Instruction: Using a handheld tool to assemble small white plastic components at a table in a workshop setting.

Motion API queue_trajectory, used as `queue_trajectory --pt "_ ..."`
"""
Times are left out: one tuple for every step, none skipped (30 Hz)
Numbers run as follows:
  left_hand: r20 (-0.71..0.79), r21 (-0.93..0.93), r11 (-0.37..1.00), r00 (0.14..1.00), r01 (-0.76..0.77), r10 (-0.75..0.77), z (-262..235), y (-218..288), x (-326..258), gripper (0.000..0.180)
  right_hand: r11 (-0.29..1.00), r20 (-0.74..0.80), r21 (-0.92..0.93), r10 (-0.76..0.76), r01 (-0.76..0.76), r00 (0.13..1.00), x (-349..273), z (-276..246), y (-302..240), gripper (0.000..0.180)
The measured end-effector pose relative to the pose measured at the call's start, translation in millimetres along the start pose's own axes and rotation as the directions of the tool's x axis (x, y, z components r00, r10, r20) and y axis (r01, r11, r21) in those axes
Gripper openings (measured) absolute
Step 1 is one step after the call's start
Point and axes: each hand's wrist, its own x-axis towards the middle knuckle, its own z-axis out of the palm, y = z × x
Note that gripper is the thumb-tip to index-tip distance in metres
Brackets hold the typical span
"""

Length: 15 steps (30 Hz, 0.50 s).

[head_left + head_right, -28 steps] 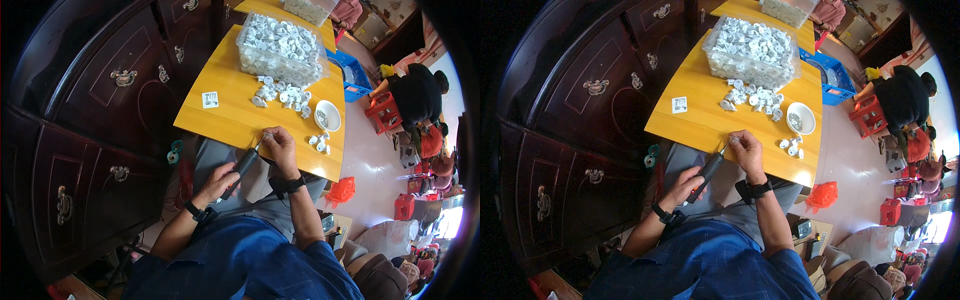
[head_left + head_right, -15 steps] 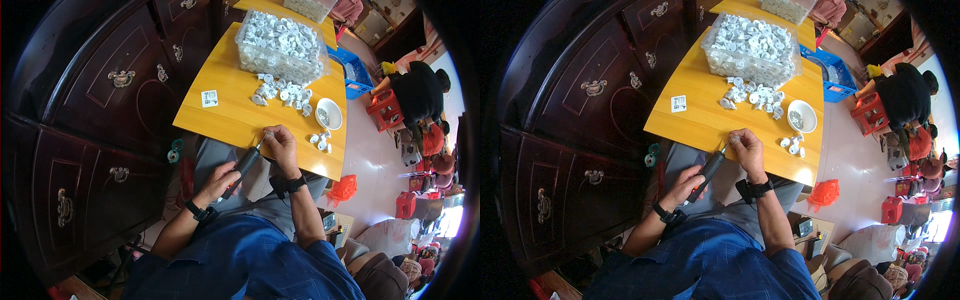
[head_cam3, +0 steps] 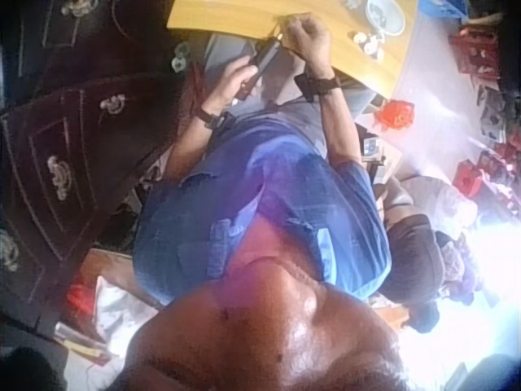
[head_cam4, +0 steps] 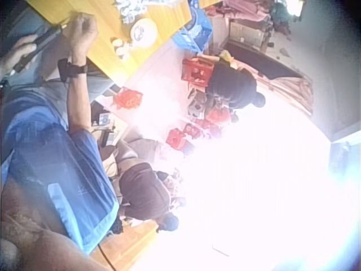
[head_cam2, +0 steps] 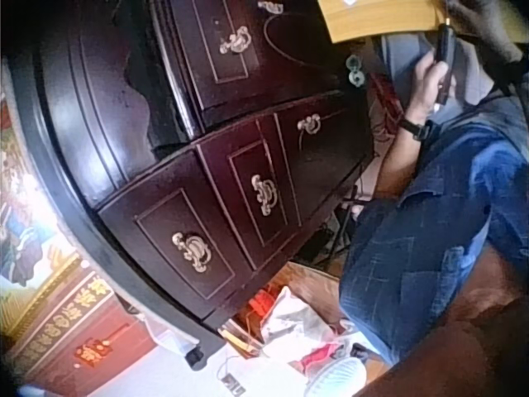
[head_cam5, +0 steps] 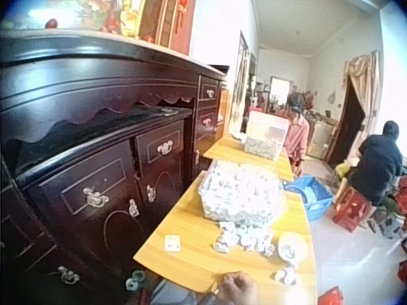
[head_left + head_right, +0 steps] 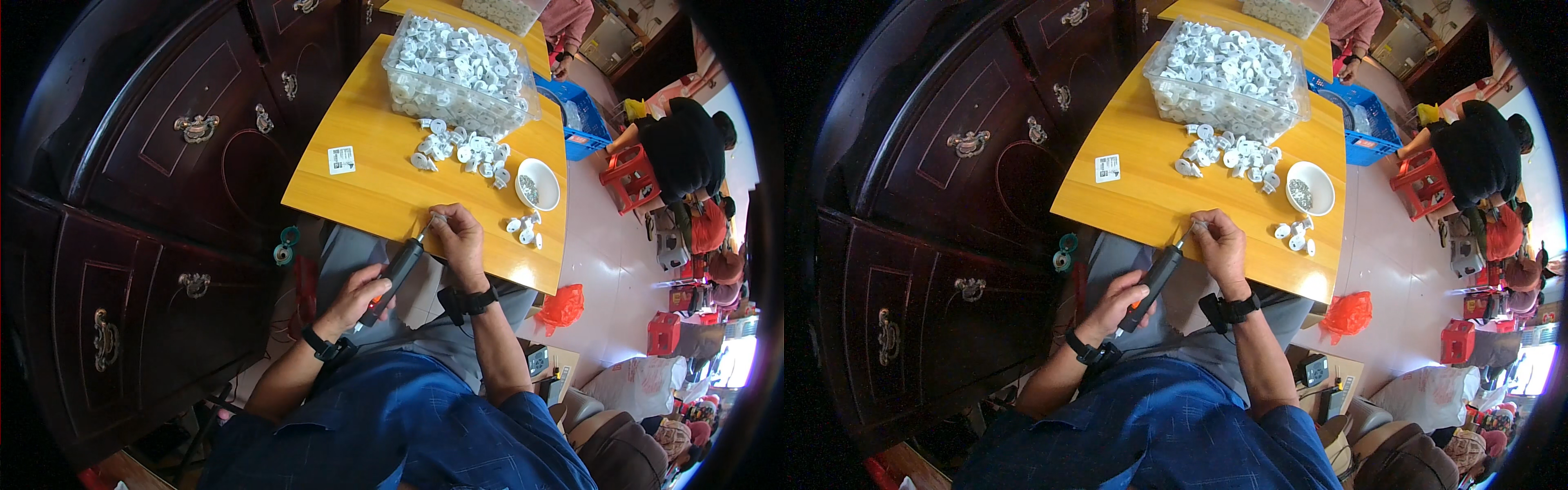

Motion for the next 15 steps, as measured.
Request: queue_trajectory --pt "-0.001 0.0 1.0 1.0 0.001 -0.001 2 0 -1 0.028 1.0 0.0 0.005 -0.004 0.004 1.0 0 0 1 0.008" --pt "-0.006 -0.046 0.999 1.0 0.021 -0.022 4 0 -1 0.027 1.0 0.0 0.011 -0.009 0.009 1.0 0 0 1 0.008" --pt "-0.011 -0.093 0.995 0.999 0.042 -0.043 6 0 -2 0.026 1.0 0.001 0.012 -0.007 0.007 1.0 0 1 1 0.008" --pt "-0.012 -0.093 0.995 0.999 0.043 -0.044 8 1 -3 0.026 1.0 -0.003 0.005 -0.017 0.017 1.0 0 1 1 0.008" --pt "-0.015 -0.131 0.99 0.998 0.061 -0.063 10 2 -3 0.026 1.0 -0.008 -0.002 -0.027 0.027 1.0 0 1 0 0.008" --pt "-0.016 -0.169 0.982 0.996 0.078 -0.082 11 2 -3 0.026 1.0 -0.008 -0.001 -0.025 0.025 1.0 0 1 0 0.008" --pt "-0.017 -0.17 0.982 0.996 0.08 -0.084 12 2 -2 0.026 1.0 -0.01 0.007 -0.019 0.019 1.0 1 2 0 0.008" --pt "-0.019 -0.173 0.981 0.996 0.082 -0.087 12 2 -1 0.026 1.0 -0.012 0.015 -0.012 0.012 1.0 1 2 0 0.008" --pt "-0.022 -0.176 0.981 0.996 0.084 -0.089 12 2 -1 0.026 1.0 -0.013 0.015 -0.009 0.009 1.0 1 1 -1 0.008" --pt "-0.023 -0.177 0.98 0.995 0.087 -0.092 13 2 0 0.026 0.999 -0.012 0.043 0.006 -0.005 1.0 1 1 -2 0.008" --pt "-0.022 -0.182 0.979 0.995 0.088 -0.094 14 3 0 0.026 0.997 -0.011 0.073 0.02 -0.019 1.0 1 1 -2 0.008" --pt "-0.022 -0.187 0.978 0.995 0.09 -0.096 15 3 0 0.026 0.997 -0.012 0.074 0.023 -0.022 1.0 2 1 -1 0.008" --pt "-0.023 -0.186 0.978 0.995 0.093 -0.098 16 3 1 0.026 0.997 -0.015 0.081 0.02 -0.019 1.0 2 1 0 0.008" --pt "-0.013 -0.199 0.977 0.996 0.081 -0.086 17 3 1 0.026 0.996 -0.018 0.088 0.018 -0.017 1.0 2 1 0 0.008" --pt "-0.004 -0.211 0.975 0.997 0.071 -0.073 17 3 1 0.026 0.996 -0.019 0.089 0.021 -0.019 1.0 2 2 0 0.008"
